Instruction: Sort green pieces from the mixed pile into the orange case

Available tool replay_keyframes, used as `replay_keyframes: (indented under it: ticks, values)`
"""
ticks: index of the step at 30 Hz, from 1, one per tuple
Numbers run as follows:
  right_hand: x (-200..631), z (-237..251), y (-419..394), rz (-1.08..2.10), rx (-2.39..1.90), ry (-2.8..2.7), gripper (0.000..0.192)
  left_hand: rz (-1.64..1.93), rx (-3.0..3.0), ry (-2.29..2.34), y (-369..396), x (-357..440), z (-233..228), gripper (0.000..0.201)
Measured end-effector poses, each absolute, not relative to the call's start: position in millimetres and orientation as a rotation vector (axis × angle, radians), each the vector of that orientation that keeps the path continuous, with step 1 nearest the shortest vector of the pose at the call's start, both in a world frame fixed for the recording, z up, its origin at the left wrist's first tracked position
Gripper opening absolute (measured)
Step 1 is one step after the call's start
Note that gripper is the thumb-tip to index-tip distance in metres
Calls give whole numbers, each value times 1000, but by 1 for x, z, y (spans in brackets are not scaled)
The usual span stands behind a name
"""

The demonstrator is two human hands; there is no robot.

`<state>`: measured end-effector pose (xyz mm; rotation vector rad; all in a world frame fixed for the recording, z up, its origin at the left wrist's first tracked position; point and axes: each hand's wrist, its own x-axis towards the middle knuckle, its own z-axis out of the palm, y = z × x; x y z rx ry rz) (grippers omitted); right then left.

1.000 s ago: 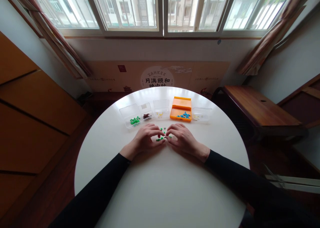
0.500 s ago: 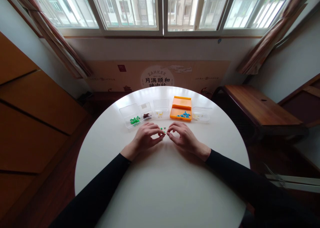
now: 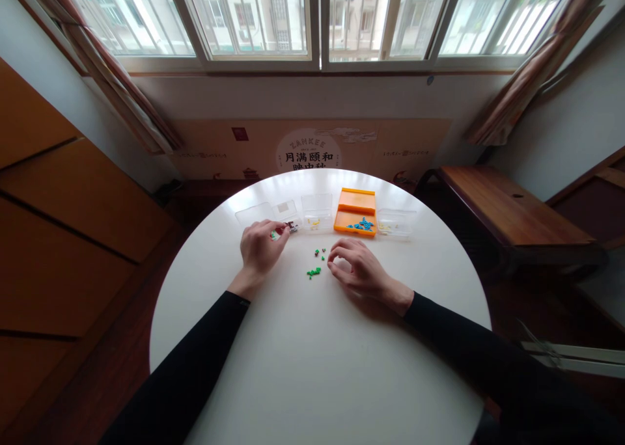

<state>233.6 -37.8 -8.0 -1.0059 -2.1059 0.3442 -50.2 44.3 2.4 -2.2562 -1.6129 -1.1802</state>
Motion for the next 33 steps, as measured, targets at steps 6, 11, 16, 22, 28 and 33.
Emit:
replay_keyframes:
  ticks: [6, 11, 16, 22, 28, 33]
  values:
    - [231, -7, -39, 324, -1006, -2141, 8, -1103, -2187, -1681, 59, -63, -5, 18]
    - [231, -7, -39, 343, -996, -2131, 10, -1066, -2186, -1618, 59, -64, -5, 18]
    - [234, -9, -37, 366, -1004, -2081, 7, -1129, -2401, -1436, 46, -58, 3, 17]
    - [239, -18, -25, 364, -1069, -2029, 6, -1089, -2788, -1089, 32, -45, 2, 15]
    - [234, -21, -6, 285, -1071, -2047, 8, -1016, -2820, -1071, 26, -33, -7, 18]
    - [227, -24, 4, 252, -1050, -2095, 9, -1032, -2828, -1052, 24, -29, -11, 16]
